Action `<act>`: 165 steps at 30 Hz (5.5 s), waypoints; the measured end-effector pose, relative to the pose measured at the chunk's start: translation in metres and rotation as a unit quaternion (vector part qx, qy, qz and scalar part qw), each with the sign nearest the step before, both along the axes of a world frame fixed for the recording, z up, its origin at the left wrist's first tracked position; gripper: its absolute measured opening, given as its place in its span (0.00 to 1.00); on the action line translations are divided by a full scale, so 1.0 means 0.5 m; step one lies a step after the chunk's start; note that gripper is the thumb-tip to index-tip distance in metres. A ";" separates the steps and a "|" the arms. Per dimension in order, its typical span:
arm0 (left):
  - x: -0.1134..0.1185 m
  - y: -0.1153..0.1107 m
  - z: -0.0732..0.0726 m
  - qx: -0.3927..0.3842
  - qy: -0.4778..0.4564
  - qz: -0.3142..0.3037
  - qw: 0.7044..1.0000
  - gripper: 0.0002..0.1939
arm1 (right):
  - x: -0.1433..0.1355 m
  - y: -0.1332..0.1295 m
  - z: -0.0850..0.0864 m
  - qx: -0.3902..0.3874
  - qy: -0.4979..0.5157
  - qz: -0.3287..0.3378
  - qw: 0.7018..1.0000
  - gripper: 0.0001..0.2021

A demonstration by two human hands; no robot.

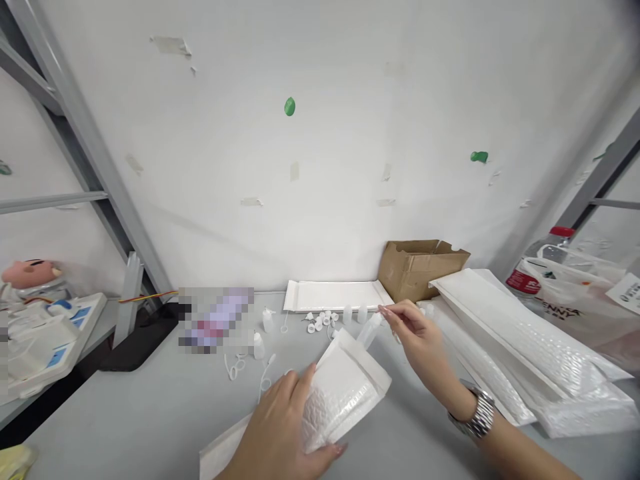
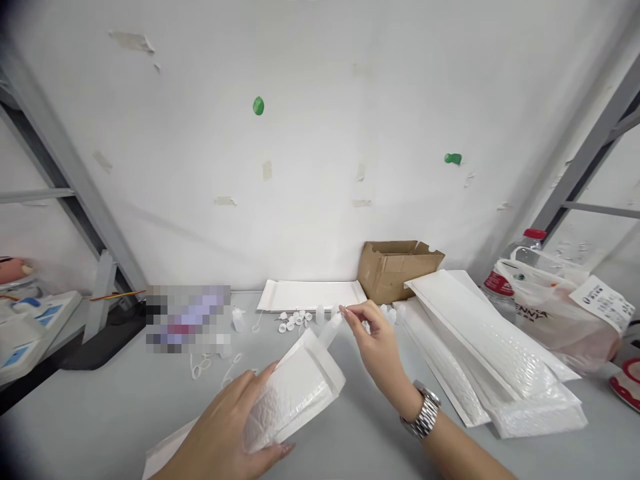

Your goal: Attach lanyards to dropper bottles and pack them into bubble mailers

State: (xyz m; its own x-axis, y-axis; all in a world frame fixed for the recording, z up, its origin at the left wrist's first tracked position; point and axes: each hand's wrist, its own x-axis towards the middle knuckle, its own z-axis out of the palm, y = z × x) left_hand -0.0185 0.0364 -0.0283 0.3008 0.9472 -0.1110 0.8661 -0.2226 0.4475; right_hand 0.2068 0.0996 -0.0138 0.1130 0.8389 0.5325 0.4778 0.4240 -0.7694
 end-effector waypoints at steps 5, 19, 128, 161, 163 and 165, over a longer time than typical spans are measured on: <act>-0.005 0.000 -0.023 0.061 0.000 0.007 0.998 0.37 | -0.017 -0.041 0.009 0.031 -0.003 0.032 0.999 0.08; -0.006 0.004 -0.037 0.192 -0.060 0.004 0.980 0.33 | -0.053 -0.038 -0.009 -0.249 0.157 0.123 0.948 0.12; -0.030 0.047 -0.002 0.149 -0.161 0.178 0.959 0.34 | -0.158 0.078 0.034 -0.106 0.059 0.160 0.980 0.14; 0.052 -0.064 0.133 0.125 -0.514 0.094 0.843 0.51 | -0.113 -0.154 0.111 -0.160 -0.125 0.337 0.919 0.23; 0.040 -0.073 0.126 0.085 -0.518 0.056 0.849 0.55 | -0.099 -0.146 0.105 -0.170 -0.116 0.348 0.915 0.19; 0.030 -0.082 0.121 0.058 -0.510 0.032 0.858 0.57 | -0.087 -0.143 0.099 -0.178 -0.115 0.347 0.914 0.18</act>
